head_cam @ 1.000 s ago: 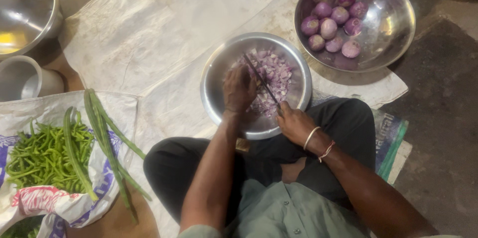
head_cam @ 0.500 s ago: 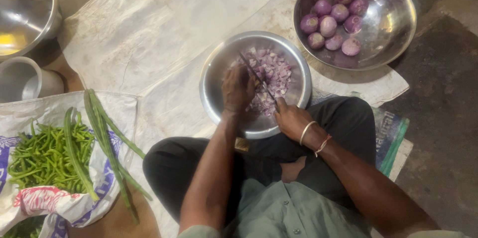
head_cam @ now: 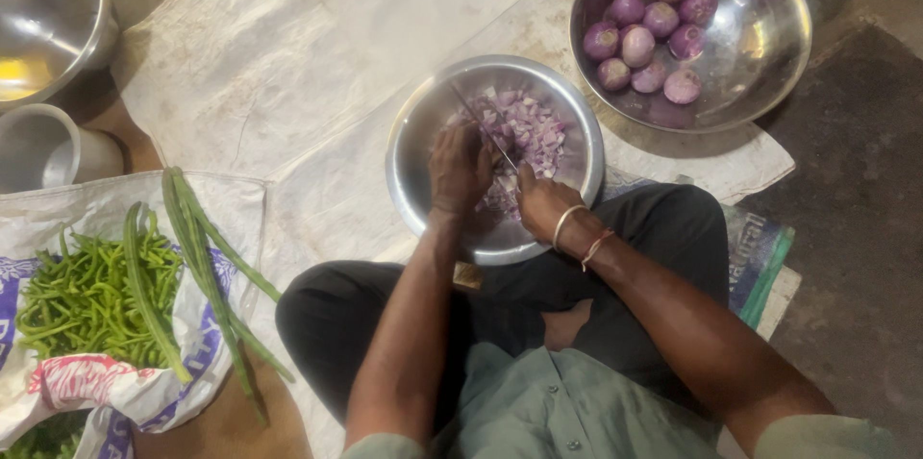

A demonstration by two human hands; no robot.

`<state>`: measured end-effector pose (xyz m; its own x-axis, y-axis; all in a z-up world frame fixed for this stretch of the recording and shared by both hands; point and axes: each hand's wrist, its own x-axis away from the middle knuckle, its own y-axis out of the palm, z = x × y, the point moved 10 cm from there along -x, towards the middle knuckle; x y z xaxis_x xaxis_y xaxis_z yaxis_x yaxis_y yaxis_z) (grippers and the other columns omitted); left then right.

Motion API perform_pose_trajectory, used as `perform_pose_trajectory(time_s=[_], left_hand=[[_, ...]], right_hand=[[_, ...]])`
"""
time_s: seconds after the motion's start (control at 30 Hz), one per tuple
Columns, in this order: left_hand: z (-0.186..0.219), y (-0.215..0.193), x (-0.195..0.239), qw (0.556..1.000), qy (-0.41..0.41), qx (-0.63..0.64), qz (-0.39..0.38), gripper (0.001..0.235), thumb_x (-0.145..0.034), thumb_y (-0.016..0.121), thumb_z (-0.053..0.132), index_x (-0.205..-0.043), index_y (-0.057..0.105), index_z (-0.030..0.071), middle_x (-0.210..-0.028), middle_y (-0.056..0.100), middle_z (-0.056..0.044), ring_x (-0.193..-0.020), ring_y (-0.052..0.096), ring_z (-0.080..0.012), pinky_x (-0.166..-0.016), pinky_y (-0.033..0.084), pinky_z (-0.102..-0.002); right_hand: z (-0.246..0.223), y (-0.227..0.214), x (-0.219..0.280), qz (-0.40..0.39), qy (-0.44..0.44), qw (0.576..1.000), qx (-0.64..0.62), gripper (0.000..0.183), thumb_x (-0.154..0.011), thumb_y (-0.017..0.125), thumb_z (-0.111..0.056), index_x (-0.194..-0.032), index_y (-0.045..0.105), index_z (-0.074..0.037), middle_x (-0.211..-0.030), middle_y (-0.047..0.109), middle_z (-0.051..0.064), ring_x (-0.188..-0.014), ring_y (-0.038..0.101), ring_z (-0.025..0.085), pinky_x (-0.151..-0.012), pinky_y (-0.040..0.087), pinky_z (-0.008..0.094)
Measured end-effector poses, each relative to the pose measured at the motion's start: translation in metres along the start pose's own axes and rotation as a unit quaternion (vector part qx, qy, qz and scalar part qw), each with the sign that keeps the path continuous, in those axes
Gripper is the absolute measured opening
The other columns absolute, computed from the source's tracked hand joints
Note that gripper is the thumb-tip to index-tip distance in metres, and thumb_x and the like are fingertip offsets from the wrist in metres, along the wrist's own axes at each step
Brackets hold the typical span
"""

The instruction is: The person sits on the floor and uses a knife to chop red onions into small pieces, placing them into a metal bowl. They repeatedly pick up whole onions from a separate bowl and continue chopping.

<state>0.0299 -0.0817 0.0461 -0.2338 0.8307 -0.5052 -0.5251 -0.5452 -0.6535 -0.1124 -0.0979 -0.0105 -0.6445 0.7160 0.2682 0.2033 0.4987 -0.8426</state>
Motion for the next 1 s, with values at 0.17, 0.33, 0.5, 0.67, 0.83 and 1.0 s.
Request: perform_pose_trajectory(time_s=[0.17,0.33,0.5,0.67,0.83,1.0], left_hand=[[-0.001,0.002,-0.001,1.000,-0.011,0.008,-0.007,0.020,-0.092,0.065,0.013,-0.111,0.062,0.008,-0.115,0.067,-0.014,-0.112,0.064,-0.0331,-0.099,0.050,-0.047],[0.003,-0.003,-0.001,1.000,0.012,0.004,0.017,0.021,-0.091,0.066,0.012,-0.111,0.063,0.006,-0.117,0.068,-0.016,-0.114,0.064,-0.0360,-0.101,0.048,-0.049],[-0.002,0.001,0.000,1.000,-0.006,0.013,0.000,0.018,-0.094,0.065,0.011,-0.111,0.064,0.006,-0.117,0.069,-0.016,-0.114,0.065,-0.0349,-0.102,0.049,-0.049],[-0.006,0.000,0.003,0.999,0.004,0.014,0.034,0.023,-0.095,0.065,0.013,-0.117,0.066,0.005,-0.119,0.070,-0.018,-0.116,0.064,-0.0364,-0.104,0.047,-0.048],[-0.027,0.019,0.006,0.998,-0.058,0.005,-0.017,0.020,-0.102,0.060,0.017,-0.120,0.067,0.010,-0.123,0.072,-0.012,-0.118,0.066,-0.0297,-0.108,0.050,-0.046],[-0.028,0.009,0.003,0.999,-0.041,-0.001,0.036,0.030,-0.104,0.060,0.021,-0.130,0.063,0.006,-0.129,0.066,-0.020,-0.122,0.061,-0.0393,-0.105,0.046,-0.052]], right_hand=[[0.007,0.010,-0.019,-0.029,0.021,0.999,-0.023,0.037,-0.101,0.053,-0.025,-0.125,0.043,0.001,-0.091,0.072,0.028,-0.087,0.071,0.047,-0.077,0.056,0.056],[0.006,0.014,-0.029,-0.032,0.019,0.998,-0.059,0.039,-0.099,0.055,-0.025,-0.126,0.044,0.001,-0.096,0.071,0.029,-0.092,0.070,0.049,-0.081,0.054,0.057],[0.008,0.021,-0.015,-0.045,0.028,0.995,-0.083,0.043,-0.099,0.054,-0.022,-0.133,0.040,0.001,-0.093,0.072,0.030,-0.089,0.071,0.049,-0.080,0.055,0.056],[0.013,0.035,0.019,-0.053,0.045,0.994,-0.085,0.036,-0.102,0.050,-0.023,-0.128,0.043,0.001,-0.090,0.073,0.028,-0.085,0.073,0.047,-0.076,0.057,0.056],[0.031,0.036,0.086,-0.026,0.051,0.994,-0.091,0.038,-0.098,0.056,-0.024,-0.127,0.043,-0.001,-0.088,0.072,0.029,-0.086,0.070,0.050,-0.075,0.056,0.058],[0.038,0.030,0.129,0.011,0.059,0.991,-0.120,0.034,-0.097,0.059,-0.027,-0.118,0.048,-0.002,-0.086,0.073,0.026,-0.085,0.071,0.048,-0.073,0.057,0.057]])
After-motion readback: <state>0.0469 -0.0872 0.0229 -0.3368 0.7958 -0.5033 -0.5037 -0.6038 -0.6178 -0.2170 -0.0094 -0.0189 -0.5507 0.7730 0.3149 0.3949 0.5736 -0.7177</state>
